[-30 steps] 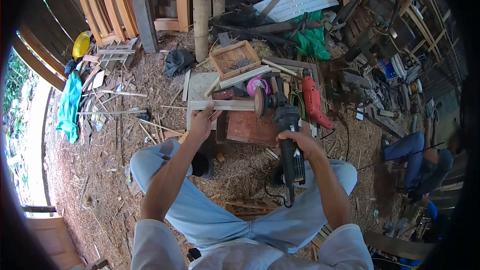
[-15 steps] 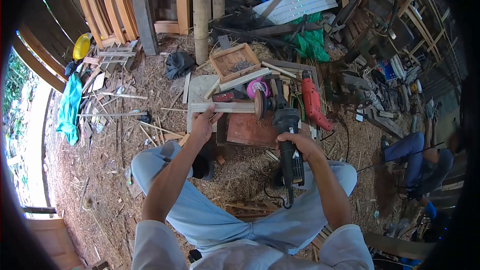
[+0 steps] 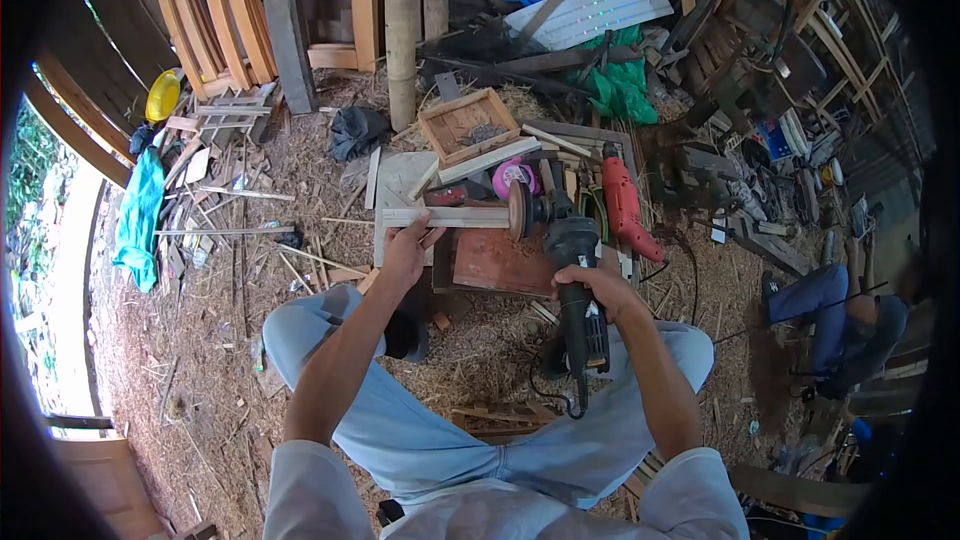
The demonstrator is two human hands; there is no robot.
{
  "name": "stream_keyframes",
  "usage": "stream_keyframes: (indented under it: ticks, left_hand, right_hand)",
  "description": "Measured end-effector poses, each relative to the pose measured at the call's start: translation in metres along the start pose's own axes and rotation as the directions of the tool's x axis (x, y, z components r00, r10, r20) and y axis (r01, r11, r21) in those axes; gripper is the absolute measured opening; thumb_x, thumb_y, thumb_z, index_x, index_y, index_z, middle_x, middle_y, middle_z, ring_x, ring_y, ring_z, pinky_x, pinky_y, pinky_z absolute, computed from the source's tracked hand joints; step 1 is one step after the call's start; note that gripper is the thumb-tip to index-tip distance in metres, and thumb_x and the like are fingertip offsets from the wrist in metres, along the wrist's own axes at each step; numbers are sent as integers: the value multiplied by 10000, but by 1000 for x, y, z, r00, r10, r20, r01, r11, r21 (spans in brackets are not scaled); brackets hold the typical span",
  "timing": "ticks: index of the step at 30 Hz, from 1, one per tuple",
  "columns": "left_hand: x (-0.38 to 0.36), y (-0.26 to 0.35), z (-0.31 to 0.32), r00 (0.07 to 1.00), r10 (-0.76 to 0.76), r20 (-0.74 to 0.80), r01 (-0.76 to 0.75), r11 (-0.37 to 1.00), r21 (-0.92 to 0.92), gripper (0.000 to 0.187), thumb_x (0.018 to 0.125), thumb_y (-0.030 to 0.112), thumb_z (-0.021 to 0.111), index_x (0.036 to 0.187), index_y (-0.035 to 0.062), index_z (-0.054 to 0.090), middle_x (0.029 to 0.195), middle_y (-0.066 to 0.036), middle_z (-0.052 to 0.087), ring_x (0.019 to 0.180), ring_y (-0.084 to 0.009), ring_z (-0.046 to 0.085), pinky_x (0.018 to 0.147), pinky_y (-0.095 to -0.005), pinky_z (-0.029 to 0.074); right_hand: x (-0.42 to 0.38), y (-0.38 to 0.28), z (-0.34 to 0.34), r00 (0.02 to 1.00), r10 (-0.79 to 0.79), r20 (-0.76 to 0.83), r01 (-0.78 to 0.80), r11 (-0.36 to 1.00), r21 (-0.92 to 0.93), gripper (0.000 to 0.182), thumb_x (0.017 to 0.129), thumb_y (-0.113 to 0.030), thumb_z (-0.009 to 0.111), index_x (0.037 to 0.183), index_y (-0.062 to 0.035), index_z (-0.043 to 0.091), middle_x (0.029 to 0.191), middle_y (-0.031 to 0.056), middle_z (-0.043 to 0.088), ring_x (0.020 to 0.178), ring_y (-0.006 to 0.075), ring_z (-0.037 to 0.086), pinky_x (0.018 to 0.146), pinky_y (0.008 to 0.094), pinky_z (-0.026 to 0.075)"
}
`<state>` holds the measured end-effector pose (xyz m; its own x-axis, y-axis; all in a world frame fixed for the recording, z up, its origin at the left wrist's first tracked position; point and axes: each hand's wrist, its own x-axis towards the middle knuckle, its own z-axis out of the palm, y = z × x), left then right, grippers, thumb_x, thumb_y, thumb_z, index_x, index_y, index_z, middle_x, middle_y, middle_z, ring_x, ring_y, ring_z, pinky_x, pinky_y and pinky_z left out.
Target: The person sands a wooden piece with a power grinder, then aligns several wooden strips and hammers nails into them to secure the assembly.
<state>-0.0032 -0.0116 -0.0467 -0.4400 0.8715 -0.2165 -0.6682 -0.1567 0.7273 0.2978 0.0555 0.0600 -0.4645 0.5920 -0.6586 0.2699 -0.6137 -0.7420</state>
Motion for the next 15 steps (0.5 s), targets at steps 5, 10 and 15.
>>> stream_keyframes:
  ticks: [5,10,15]
  left_hand:
    - [6,0,-1,1000,-9,10,9,1000,13,235,886,70,594,1112,74,527,1002,-65,629,954,-186,626,789,-350,571]
    - [9,36,29,991,131,32,-134,936,326,247,888,203,631,1056,46,540,890,-43,607,765,-131,584,681,-275,489]
    - [10,45,59,974,145,175,-219,804,552,352,933,313,558,1088,-2,532,804,1,553,707,-71,477,635,-233,402]
  right_hand:
    - [-4,-4,1,998,-55,-18,55,998,-35,206,719,-153,697,820,1,605,712,112,641,608,184,635,549,294,529]
    - [-14,-12,-1,987,-155,-36,157,987,45,229,711,-107,695,868,15,583,735,116,634,622,201,644,556,324,549]
    - [-17,-16,-5,976,-209,-64,215,972,99,277,689,-60,717,890,20,545,719,106,622,608,201,642,544,325,548]
